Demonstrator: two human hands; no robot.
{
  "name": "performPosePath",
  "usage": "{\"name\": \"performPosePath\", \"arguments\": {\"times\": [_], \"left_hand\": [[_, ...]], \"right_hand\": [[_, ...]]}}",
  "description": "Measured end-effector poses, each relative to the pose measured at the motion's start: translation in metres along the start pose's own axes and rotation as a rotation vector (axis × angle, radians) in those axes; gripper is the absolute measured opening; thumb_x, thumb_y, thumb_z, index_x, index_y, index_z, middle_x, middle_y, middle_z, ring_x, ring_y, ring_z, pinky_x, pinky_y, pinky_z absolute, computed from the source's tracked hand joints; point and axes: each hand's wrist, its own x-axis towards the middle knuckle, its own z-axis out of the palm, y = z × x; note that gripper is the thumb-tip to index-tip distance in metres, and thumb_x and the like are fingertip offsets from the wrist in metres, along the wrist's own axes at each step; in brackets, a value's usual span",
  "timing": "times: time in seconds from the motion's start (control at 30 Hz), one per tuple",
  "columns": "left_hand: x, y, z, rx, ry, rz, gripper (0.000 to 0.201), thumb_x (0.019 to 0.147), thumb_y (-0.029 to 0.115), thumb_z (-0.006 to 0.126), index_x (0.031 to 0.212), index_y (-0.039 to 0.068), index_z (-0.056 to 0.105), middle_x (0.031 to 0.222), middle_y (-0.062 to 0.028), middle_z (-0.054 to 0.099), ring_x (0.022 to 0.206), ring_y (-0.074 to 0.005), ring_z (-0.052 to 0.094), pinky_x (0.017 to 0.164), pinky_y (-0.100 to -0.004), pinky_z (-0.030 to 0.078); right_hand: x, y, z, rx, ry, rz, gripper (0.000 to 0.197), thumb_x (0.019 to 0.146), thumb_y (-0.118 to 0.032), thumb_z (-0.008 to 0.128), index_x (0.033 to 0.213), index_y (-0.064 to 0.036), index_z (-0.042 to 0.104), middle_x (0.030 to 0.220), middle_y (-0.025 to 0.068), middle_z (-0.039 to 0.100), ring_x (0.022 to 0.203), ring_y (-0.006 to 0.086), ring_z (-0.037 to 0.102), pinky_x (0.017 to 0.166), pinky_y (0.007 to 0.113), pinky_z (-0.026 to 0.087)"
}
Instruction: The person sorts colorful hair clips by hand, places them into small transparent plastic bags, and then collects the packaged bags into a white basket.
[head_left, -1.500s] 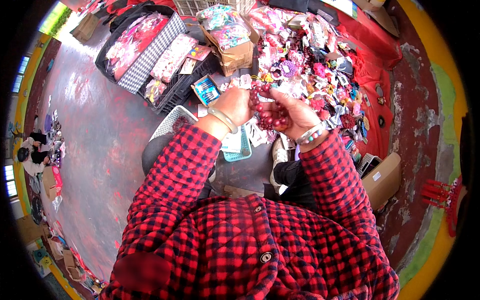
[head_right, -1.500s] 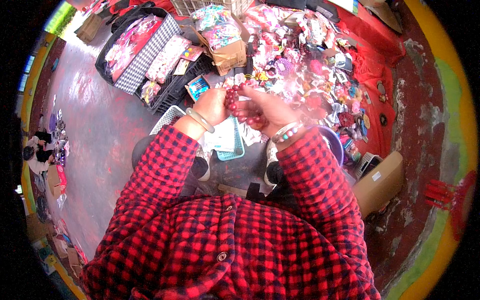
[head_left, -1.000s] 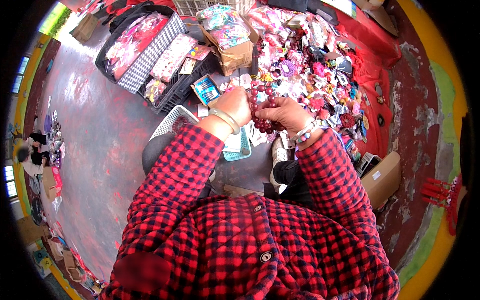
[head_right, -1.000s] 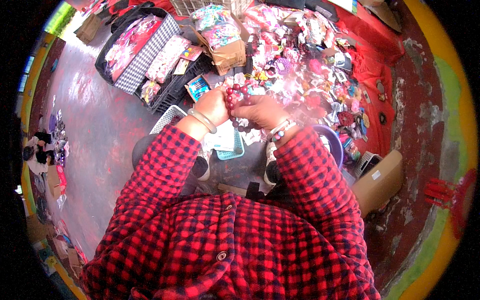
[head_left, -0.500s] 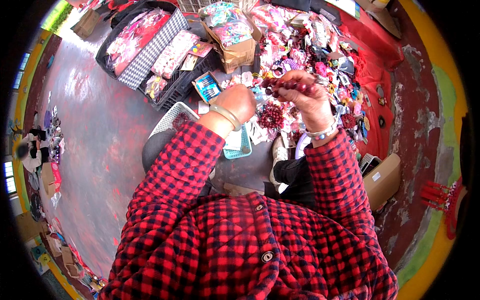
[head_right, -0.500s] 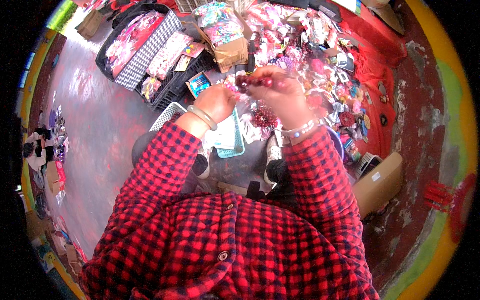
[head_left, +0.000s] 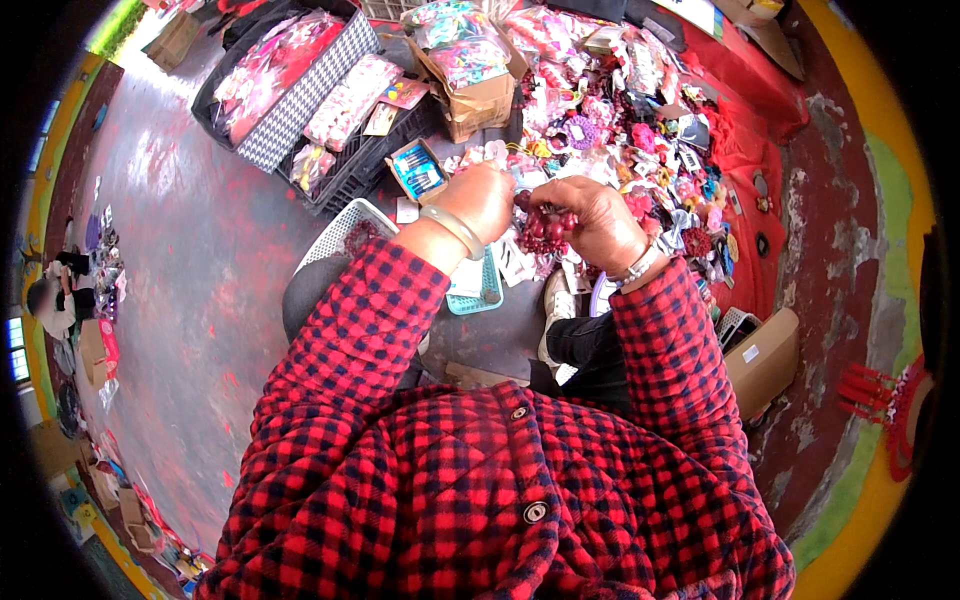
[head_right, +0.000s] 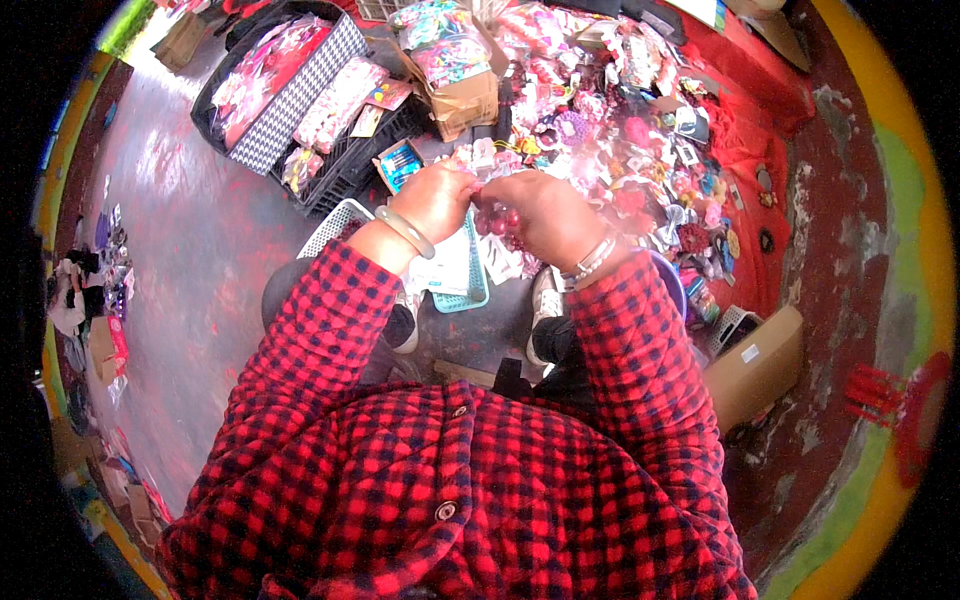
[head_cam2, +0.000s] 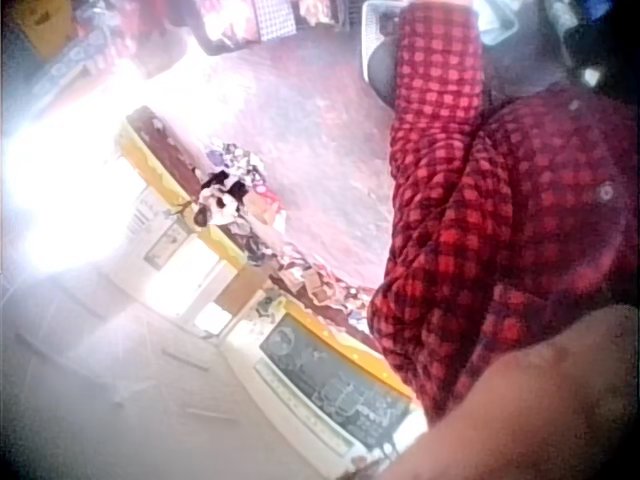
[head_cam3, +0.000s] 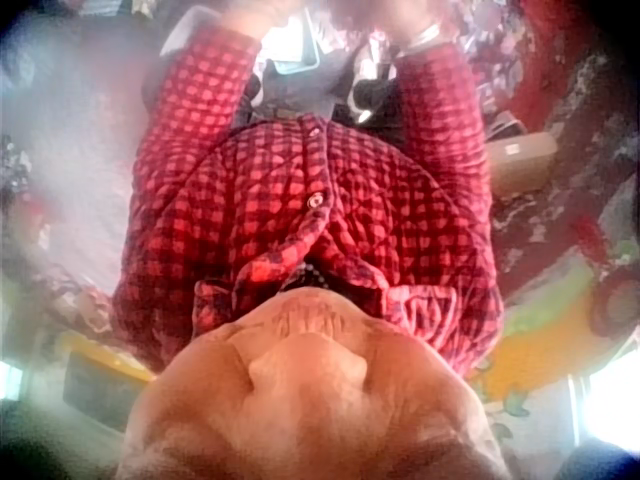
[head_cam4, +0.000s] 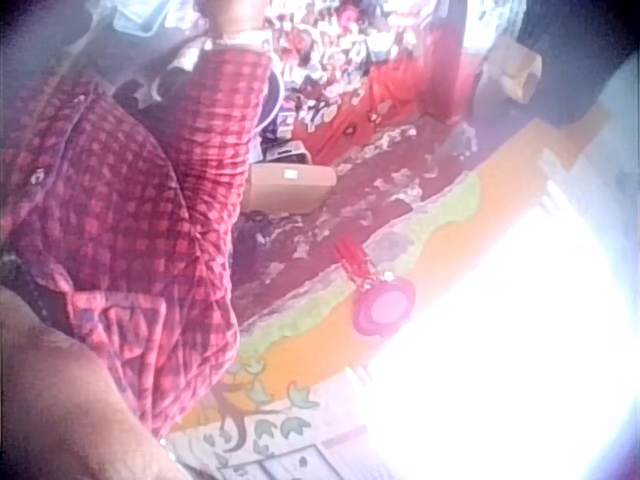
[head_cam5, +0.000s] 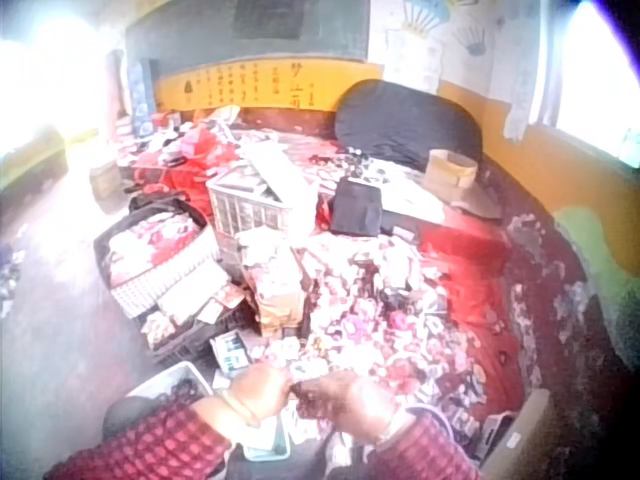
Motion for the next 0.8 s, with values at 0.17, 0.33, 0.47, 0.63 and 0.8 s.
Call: {"name": "performPosePath", "arguments": {"times": [0.17, 0.33, 0.47, 0.63, 0.8], "left_hand": [[-0.002, 0.002, 0.004, -0.028, -0.069, -0.014, 0.013, 0.073, 0.003, 0.052, 0.08, 0.004, 0.063, 0.074, -0.0202, 0.059, 0.075, -0.0357, 0.059, 0.067, -0.0419, 0.047], [0.001, 0.009, -0.001, -0.113, -0.017, -0.092, 0.013, 0.072, 0.007, 0.055, 0.082, 0.003, 0.064, 0.072, -0.0191, 0.061, 0.07, -0.0331, 0.061, 0.063, -0.0391, 0.048], [0.002, -0.001, -0.001, -0.214, -0.183, -0.27, 0.019, 0.072, 0.009, 0.056, 0.088, 0.003, 0.065, 0.068, -0.0168, 0.062, 0.06, -0.0269, 0.063, 0.057, -0.035, 0.05], [0.003, -0.009, 0.007, -0.211, -0.177, -0.235, 0.021, 0.072, 0.009, 0.055, 0.089, 0.004, 0.066, 0.069, -0.0167, 0.062, 0.061, -0.0258, 0.063, 0.059, -0.0341, 0.05], [0.001, 0.0, 0.005, -0.235, -0.097, -0.064, 0.019, 0.069, 0.006, 0.054, 0.083, 0.003, 0.066, 0.071, -0.0185, 0.061, 0.068, -0.0319, 0.061, 0.063, -0.0367, 0.048]], "right_hand": [[0.003, -0.004, 0.007, -0.205, 0.035, -0.175, 0.038, 0.058, 0.009, 0.061, 0.094, -0.0036, 0.061, 0.089, 0.0134, 0.058, 0.084, 0.0314, 0.056, 0.071, 0.037, 0.047], [0.003, 0.001, 0.011, -0.257, 0.081, -0.064, 0.031, 0.061, 0.001, 0.06, 0.091, -0.0066, 0.059, 0.091, 0.012, 0.055, 0.088, 0.0309, 0.054, 0.072, 0.036, 0.046], [0.003, -0.001, 0.012, 0.041, 0.129, 0.161, 0.034, 0.065, 0.0, 0.062, 0.098, -0.007, 0.058, 0.095, 0.0112, 0.055, 0.091, 0.0276, 0.055, 0.077, 0.033, 0.045], [0.0, -0.001, 0.003, -0.08, 0.085, 0.172, 0.036, 0.063, 0.008, 0.06, 0.096, -0.0048, 0.061, 0.095, 0.0093, 0.057, 0.089, 0.0213, 0.057, 0.077, 0.031, 0.046], [-0.001, 0.005, 0.005, -0.248, 0.09, 0.176, 0.033, 0.061, 0.007, 0.059, 0.092, -0.005, 0.064, 0.086, 0.0118, 0.061, 0.085, 0.0256, 0.059, 0.075, 0.032, 0.047]]}}
